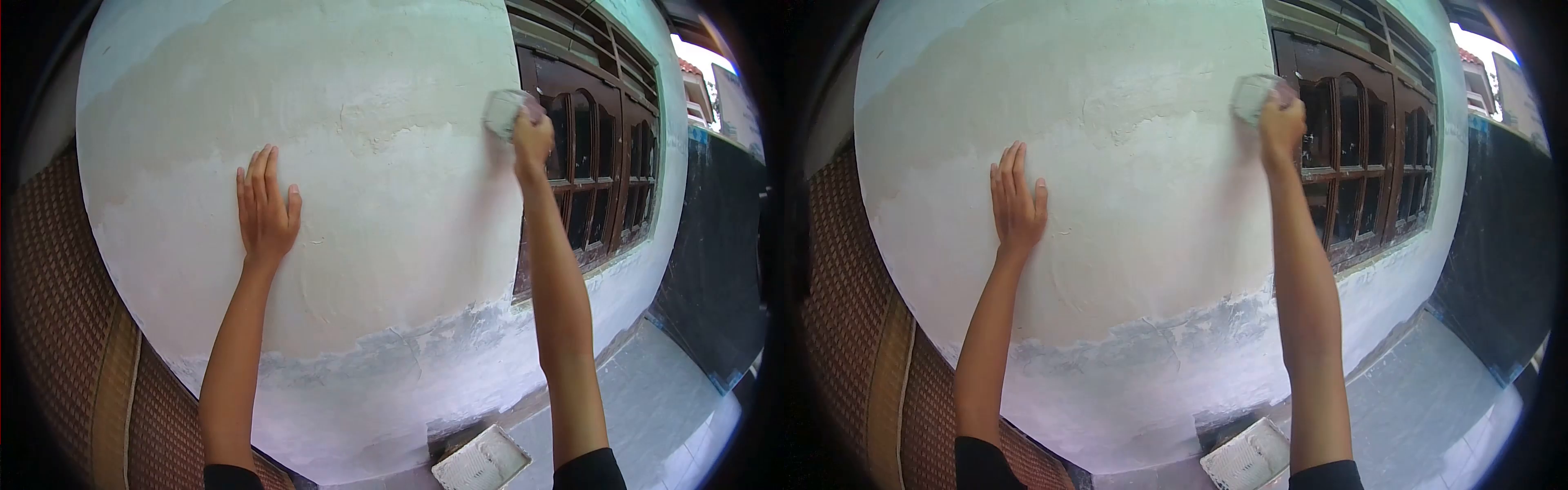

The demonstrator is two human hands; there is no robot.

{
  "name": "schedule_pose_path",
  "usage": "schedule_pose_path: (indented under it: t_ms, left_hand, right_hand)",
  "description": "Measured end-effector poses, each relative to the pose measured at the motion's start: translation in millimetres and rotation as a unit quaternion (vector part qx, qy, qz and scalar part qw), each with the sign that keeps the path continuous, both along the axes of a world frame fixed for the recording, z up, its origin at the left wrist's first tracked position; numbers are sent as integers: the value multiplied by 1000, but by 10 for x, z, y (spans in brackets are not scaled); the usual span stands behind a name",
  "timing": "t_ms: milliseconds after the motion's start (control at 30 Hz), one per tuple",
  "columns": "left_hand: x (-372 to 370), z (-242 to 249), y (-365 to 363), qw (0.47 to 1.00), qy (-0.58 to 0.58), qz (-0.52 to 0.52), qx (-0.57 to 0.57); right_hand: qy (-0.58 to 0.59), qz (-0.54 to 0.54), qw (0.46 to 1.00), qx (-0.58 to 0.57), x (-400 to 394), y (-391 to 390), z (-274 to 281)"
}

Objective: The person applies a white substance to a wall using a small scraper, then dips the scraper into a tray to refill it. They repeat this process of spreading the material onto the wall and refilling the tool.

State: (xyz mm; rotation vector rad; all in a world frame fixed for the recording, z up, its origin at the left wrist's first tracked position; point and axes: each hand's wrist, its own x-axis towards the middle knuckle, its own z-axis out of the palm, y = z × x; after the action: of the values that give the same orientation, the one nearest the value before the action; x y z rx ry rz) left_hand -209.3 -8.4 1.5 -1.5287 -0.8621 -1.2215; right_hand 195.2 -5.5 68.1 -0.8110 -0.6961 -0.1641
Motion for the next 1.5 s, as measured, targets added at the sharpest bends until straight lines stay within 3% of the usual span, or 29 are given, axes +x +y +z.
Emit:
schedule_pose_path:
  t_ms: [33, 133, 167, 233, 300, 367, 500, 633, 700, 733, 800, 900, 967, 1067, 1133, 1267, 1300, 1367, 1500]
  left_hand:
    - [-1, -8, 6, 1000, 1, -6, -7]
    - [9, -11, -8, 1000, -2, -8, -8]
    - [9, -9, -9, 1000, -2, -8, -7]
    - [6, -17, -5, 1000, 0, -4, -6]
    - [-3, -13, -22, 1000, 1, -1, -2]
    - [-7, -2, -43, 1000, 2, 5, 3]
    - [-27, -15, -33, 1000, 6, -6, -12]
    - [-2, -23, -3, 1000, -2, 0, -3]
    - [6, -29, -7, 1000, -2, -3, -7]
    - [5, -21, -11, 1000, -1, -7, -5]
    - [10, -24, -23, 1000, -6, -7, -6]
    - [23, -31, -39, 1000, -7, -7, -8]
    - [14, -27, -47, 1000, -4, -6, -9]
    - [1, -11, -52, 1000, -2, -4, 16]
    - [-6, -15, -50, 1000, -1, 9, 10]
    - [1, -34, -38, 1000, -6, 15, 5]
    - [1, -38, -30, 1000, -5, 15, 10]
    - [-6, -29, -11, 1000, -8, 16, 18]
    - [-5, -41, 9, 1000, -6, -1, -3]
  right_hand:
    - [57, 6, 998, 10, 52, -35, -15]
    - [18, 71, 993, 90, -39, -17, -24]
    - [-46, 60, 996, 45, -176, 8, 1]
    - [-149, 146, 972, 111, -860, -205, 11]
    - [-295, 75, 942, 143, -1297, -107, -4]
    - [-321, 85, 941, 61, -1569, -143, -29]
    - [-227, 28, 972, 63, -1076, 19, -6]
    - [24, 15, 999, -38, 50, 81, -146]
    - [74, 10, 997, -8, 124, -85, -170]
    - [53, 42, 996, 50, 78, -80, -134]
    - [-42, 93, 994, 50, -104, 8, -76]
    - [-170, 177, 964, 99, -1073, -229, 28]
    - [-275, 98, 947, 132, -1540, -172, 80]
    - [-318, 75, 939, 108, -1770, -122, 147]
    - [-279, -24, 954, 110, -1602, 66, 261]
    - [-106, 50, 992, 35, -506, 63, 239]
    - [-59, 28, 998, -24, -121, 128, 189]
    - [32, 31, 999, -3, 668, 520, 15]
    - [82, 83, 992, 49, 286, -4, -180]
